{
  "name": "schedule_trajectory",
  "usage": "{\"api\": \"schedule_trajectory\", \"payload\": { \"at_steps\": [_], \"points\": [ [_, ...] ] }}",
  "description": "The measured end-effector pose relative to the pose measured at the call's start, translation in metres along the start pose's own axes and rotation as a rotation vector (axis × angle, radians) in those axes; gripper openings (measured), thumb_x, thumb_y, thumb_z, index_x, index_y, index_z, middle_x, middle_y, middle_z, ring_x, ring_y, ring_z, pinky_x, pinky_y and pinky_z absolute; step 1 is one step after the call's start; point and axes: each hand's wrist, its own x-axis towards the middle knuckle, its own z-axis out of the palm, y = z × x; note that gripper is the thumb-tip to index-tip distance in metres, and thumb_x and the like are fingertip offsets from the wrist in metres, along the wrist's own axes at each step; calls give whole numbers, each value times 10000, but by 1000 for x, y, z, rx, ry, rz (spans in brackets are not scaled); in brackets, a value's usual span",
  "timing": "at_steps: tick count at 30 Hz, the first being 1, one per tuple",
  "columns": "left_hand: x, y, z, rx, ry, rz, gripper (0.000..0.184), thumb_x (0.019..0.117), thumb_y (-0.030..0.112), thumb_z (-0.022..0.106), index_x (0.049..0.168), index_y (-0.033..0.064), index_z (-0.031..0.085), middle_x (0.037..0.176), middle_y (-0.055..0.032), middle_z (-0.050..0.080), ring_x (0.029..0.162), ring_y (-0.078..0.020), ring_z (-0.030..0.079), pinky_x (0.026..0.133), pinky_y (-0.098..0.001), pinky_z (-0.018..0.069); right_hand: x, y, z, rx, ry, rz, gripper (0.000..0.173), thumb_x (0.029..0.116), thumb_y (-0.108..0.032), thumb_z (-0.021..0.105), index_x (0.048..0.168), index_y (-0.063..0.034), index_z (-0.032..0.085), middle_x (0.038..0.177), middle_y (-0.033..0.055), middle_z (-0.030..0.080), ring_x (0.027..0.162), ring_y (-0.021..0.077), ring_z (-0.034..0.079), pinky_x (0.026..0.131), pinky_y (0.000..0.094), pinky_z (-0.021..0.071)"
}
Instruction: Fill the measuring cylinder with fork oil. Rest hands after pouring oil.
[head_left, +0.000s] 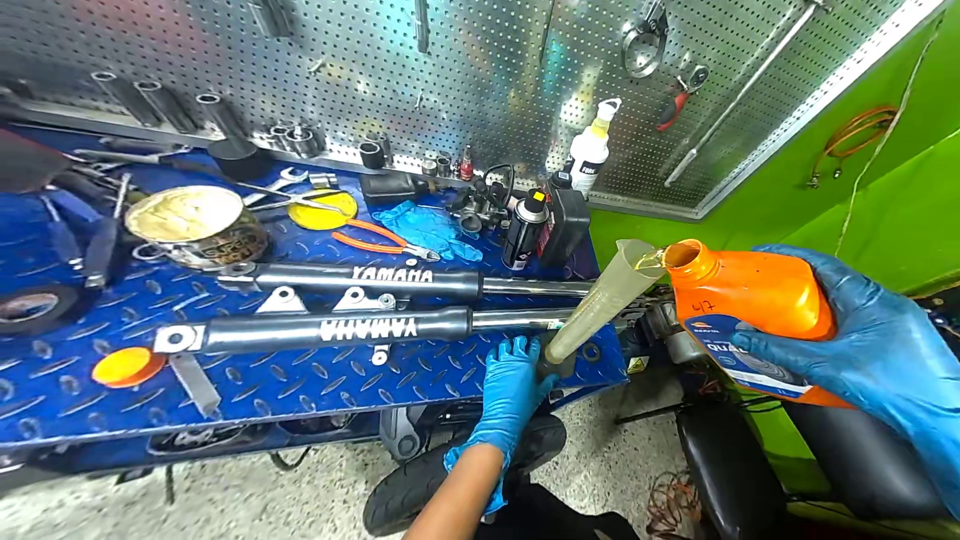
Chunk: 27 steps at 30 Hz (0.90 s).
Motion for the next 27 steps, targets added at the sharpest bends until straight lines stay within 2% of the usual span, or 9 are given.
{"api": "schedule_trajectory", "payload": {
  "at_steps": [2,6,10,12,15,19,24,27],
  "points": [
    [0,0,0,-2,-7,-1,757,928,609,631,1516,147,514,1557,-165,471,1450,-389,406,1179,-590,299,0,0,-1,-16,3,1,909,609,-651,826,1416,-323,564,1204,-15,693,1033,127,685,834,461,581],
    [0,0,-2,-4,-10,-1,751,931,610,625,1514,149,517,1563,-161,467,1459,-386,397,1184,-593,290,1,-1,-3,-23,6,0,922,602,-691,814,1408,-316,569,1188,-21,698,1014,113,689,824,449,583],
    [1,0,1,1,0,3,749,925,614,635,1511,160,524,1549,-155,483,1443,-373,417,1182,-587,289,1,-1,-5,-40,-12,-1,903,614,-619,824,1417,-302,560,1187,1,697,1021,145,691,830,475,581],
    [0,0,2,0,9,2,740,924,613,639,1501,161,536,1536,-152,497,1431,-370,430,1181,-583,291,1,-2,-5,-50,-18,-8,909,624,-659,807,1419,-298,557,1182,3,695,1014,145,689,823,474,576],
    [0,0,2,-11,14,0,732,921,599,653,1491,152,546,1524,-158,506,1422,-377,440,1174,-588,305,2,-4,-6,-46,-23,-8,905,624,-646,811,1426,-317,552,1182,4,698,1016,153,693,826,487,577],
    [0,0,4,-14,38,6,731,910,601,673,1467,139,570,1493,-164,533,1398,-388,461,1149,-597,339,4,-5,-6,-73,-12,-28,908,629,-708,780,1412,-300,570,1175,11,704,1019,148,692,829,484,577],
    [-1,-1,4,-27,62,15,725,906,585,695,1451,120,582,1470,-174,546,1380,-401,473,1125,-606,361,5,-6,-8,-51,-42,-16,890,631,-658,807,1415,-315,562,1203,8,694,1039,144,688,855,482,577],
    [0,-1,4,-24,70,14,712,896,586,707,1428,124,603,1455,-161,557,1372,-391,478,1123,-601,362,6,-9,-9,-68,-49,-26,898,635,-703,790,1405,-301,562,1183,11,698,1030,144,692,855,485,577]
  ]
}}
